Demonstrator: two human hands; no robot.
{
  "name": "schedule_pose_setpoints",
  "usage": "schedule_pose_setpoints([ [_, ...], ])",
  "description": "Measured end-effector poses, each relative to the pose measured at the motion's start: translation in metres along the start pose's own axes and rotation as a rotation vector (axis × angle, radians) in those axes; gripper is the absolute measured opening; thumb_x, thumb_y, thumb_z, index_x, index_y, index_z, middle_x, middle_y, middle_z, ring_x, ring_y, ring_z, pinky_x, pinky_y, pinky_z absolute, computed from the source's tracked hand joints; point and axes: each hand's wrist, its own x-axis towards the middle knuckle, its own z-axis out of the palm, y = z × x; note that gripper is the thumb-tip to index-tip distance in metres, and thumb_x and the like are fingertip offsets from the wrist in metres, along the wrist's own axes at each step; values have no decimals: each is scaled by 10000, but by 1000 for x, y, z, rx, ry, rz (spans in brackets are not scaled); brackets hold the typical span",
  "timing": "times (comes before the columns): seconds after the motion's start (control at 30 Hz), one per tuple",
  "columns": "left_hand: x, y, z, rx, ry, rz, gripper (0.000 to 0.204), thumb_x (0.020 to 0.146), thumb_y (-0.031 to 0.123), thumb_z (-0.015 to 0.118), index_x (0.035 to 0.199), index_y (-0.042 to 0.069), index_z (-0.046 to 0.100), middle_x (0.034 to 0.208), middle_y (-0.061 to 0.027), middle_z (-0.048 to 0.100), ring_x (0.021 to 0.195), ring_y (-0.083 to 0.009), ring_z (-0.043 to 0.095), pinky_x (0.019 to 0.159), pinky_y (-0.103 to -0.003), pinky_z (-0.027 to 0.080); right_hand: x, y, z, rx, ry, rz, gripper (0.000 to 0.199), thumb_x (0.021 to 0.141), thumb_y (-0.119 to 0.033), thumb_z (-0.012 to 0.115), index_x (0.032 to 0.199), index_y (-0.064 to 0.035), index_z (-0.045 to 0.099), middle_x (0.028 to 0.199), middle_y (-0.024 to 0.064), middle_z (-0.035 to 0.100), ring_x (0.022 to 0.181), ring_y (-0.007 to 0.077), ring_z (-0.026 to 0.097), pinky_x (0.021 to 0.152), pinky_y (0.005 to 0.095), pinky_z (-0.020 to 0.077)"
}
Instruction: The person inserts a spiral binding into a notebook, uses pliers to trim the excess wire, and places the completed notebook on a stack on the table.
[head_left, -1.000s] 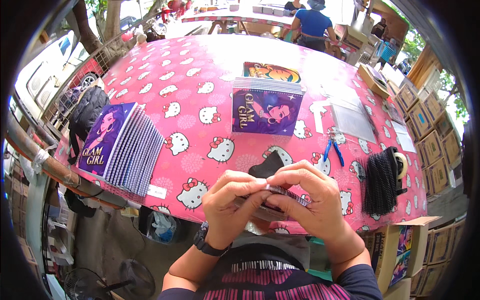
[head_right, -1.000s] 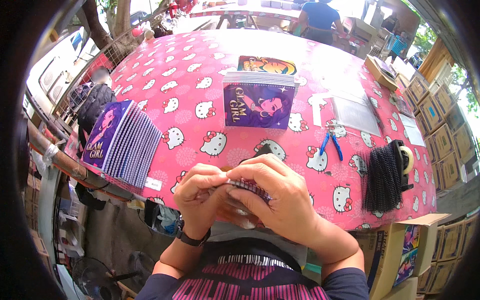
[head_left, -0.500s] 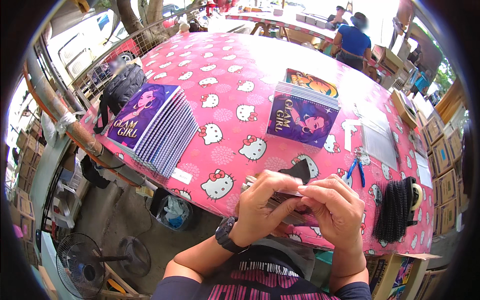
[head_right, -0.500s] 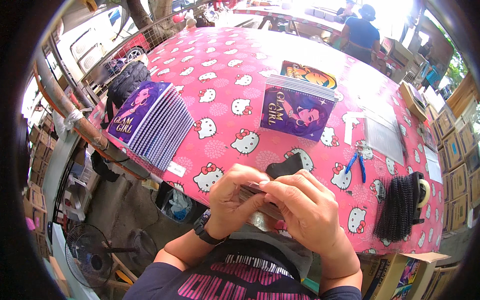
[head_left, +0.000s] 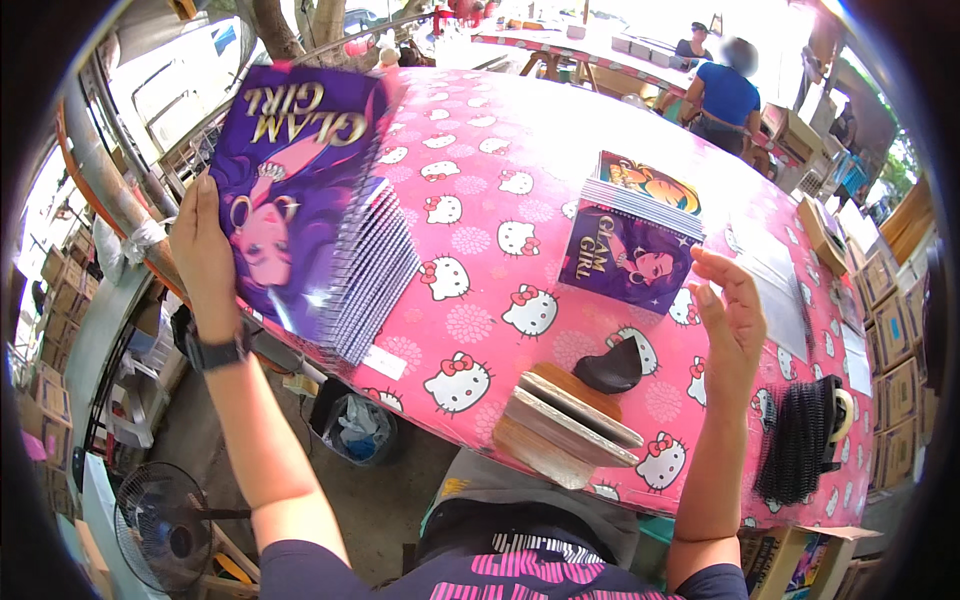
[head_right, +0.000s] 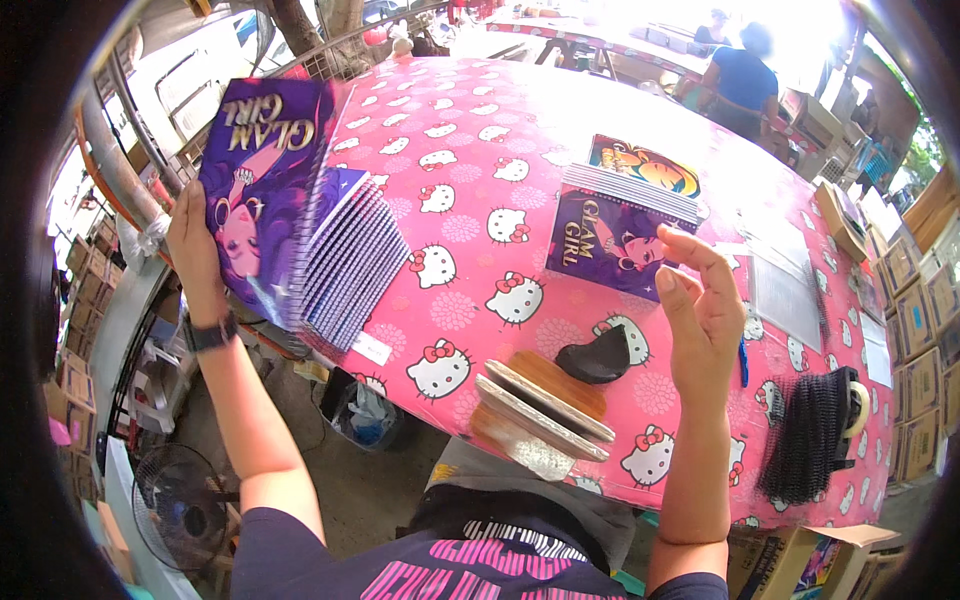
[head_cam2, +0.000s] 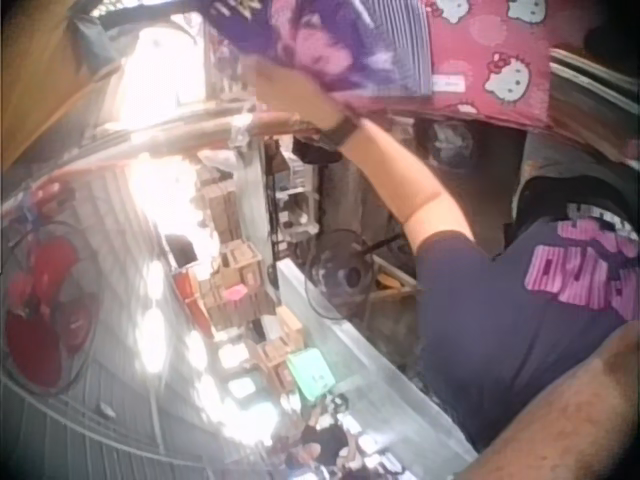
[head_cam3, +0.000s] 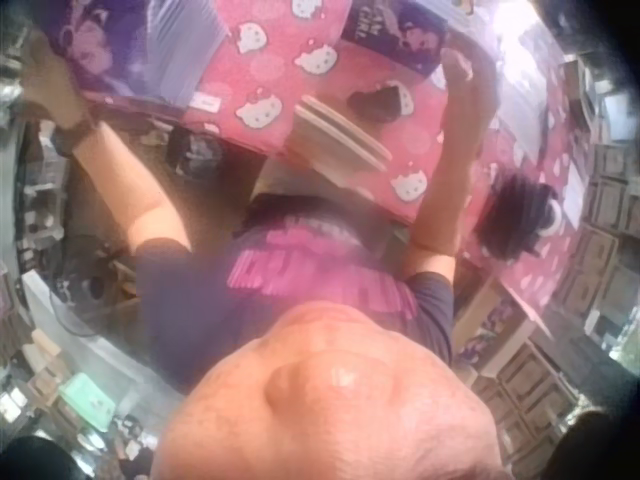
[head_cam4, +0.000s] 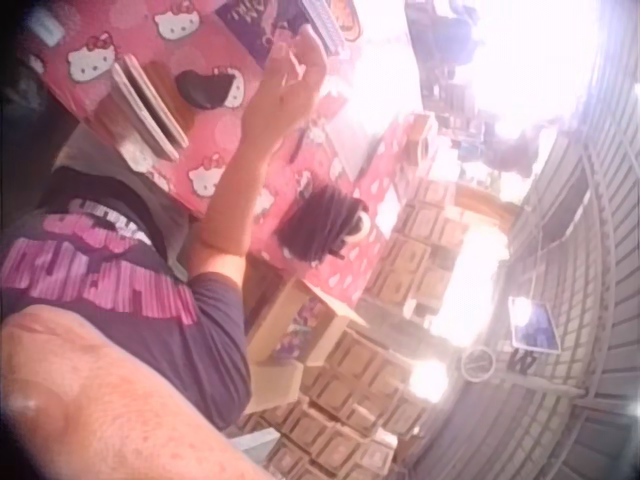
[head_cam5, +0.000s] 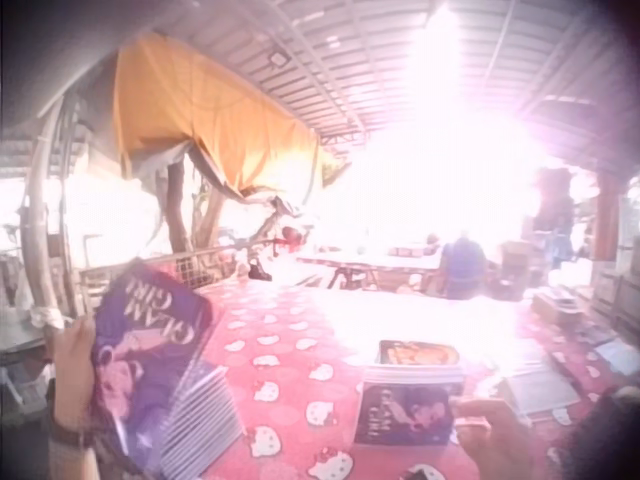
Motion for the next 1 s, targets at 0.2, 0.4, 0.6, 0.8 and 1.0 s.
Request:
schedule_pose_setpoints([
  [0.2, 4, -111, 12, 708, -659, -116, 682, 910, 635, 424, 1378, 142, 485, 1254, -224, 543, 1174, -392, 520, 963, -452, 428, -4, 127, -16, -374, 151, 278, 469, 842, -175, 715, 1245, -12, 540, 1118, 92, 607, 1003, 169, 560, 869, 313, 452],
  [0.4, 8, -108, 19, 694, -649, -41, 732, 895, 653, 433, 1443, 169, 388, 1289, -227, 524, 1178, -398, 516, 973, -457, 419, -7, 233, -24, -366, 258, 297, 521, 736, -157, 801, 1168, -8, 552, 1019, 119, 640, 838, 225, 620, 751, 322, 502],
  [0.6, -32, 14, 43, 340, -55, 537, 471, 909, 286, 624, 1306, 58, 516, 1246, -190, 552, 1158, -341, 525, 954, -454, 426, -5, 233, -44, -720, 295, 318, 227, 754, -106, 771, 892, 0, 625, 733, 101, 663, 651, 208, 622, 641, 327, 486],
  [0.8, -154, 96, 97, -380, -363, 490, 547, 801, 114, 710, 1293, 9, 497, 1291, -159, 525, 1222, -288, 478, 996, -439, 406, -20, 149, -65, -293, 271, 207, 187, 794, -62, 746, 855, -23, 574, 713, -37, 566, 631, 36, 464, 560, 209, 375],
  [1.0, -206, 109, 129, -820, -712, -273, 533, 875, 73, 644, 1360, 20, 428, 1234, -141, 535, 1150, -232, 535, 930, -355, 451, -94, -8, -40, -233, 218, 312, 184, 792, -13, 739, 900, -34, 591, 793, -24, 613, 689, 22, 485, 605, 183, 382],
])
